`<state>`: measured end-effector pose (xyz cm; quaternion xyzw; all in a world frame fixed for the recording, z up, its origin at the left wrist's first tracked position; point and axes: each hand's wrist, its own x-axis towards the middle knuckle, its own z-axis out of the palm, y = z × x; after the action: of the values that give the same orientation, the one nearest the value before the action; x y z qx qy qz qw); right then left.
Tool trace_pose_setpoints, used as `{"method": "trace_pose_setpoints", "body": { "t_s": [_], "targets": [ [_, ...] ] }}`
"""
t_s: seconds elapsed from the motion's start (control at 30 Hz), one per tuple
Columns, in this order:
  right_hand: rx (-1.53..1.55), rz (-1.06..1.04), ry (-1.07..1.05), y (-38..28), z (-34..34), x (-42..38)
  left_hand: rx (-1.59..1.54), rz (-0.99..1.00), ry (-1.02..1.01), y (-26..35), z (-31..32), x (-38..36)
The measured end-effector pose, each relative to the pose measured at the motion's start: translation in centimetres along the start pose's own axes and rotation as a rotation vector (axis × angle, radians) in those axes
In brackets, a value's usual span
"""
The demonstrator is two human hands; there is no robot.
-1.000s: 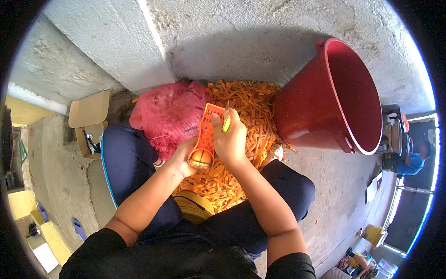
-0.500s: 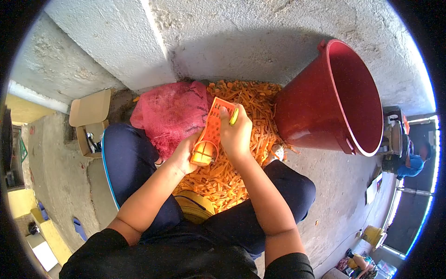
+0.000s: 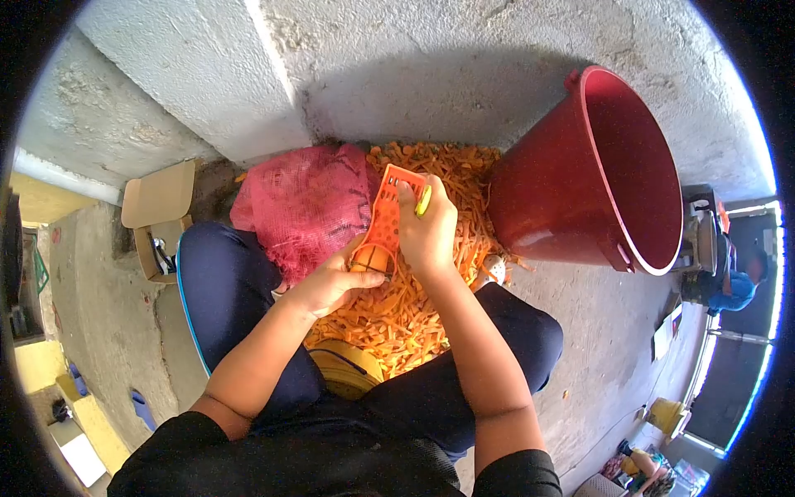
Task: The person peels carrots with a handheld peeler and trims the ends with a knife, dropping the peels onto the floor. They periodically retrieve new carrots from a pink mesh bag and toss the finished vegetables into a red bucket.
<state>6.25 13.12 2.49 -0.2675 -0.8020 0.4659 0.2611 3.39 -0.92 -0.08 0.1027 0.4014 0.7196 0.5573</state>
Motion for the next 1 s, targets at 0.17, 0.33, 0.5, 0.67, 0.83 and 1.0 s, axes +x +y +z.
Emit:
{"method": "trace_pose_setpoints", "body": {
  "t_s": [0.17, 0.33, 0.5, 0.67, 0.83, 1.0],
  "targets": [
    [-0.073, 0.048, 0.021, 1.1, 0.2, 0.3, -0.052, -0.016, 0.051, 0.0, 0.2, 0.2],
    [-0.061, 0.043, 0.033, 0.9, 0.4, 0.6, -0.065, -0.018, 0.082, 0.3, 0.3, 0.3],
    [-0.146, -0.031, 0.125, 2.8, 0.6, 1.3, -0.050, -0.089, 0.038, -0.2, -0.6, -0.2],
    [-0.031, 0.281, 0.422, 6.9, -6.7, 6.9, 0.108, -0.109, -0.101, 0.3, -0.4, -2.3],
    [-0.077, 0.121, 0.365, 4.5, -5.9, 5.5, 0.372, -0.027, 0.031, -0.5, -1.7, -1.6],
    [0.009, 0.149, 0.262, 3.8, -6.1, 4.9, 0.088, -0.132, 0.162, -0.4, -2.1, -1.4]
  ]
}}
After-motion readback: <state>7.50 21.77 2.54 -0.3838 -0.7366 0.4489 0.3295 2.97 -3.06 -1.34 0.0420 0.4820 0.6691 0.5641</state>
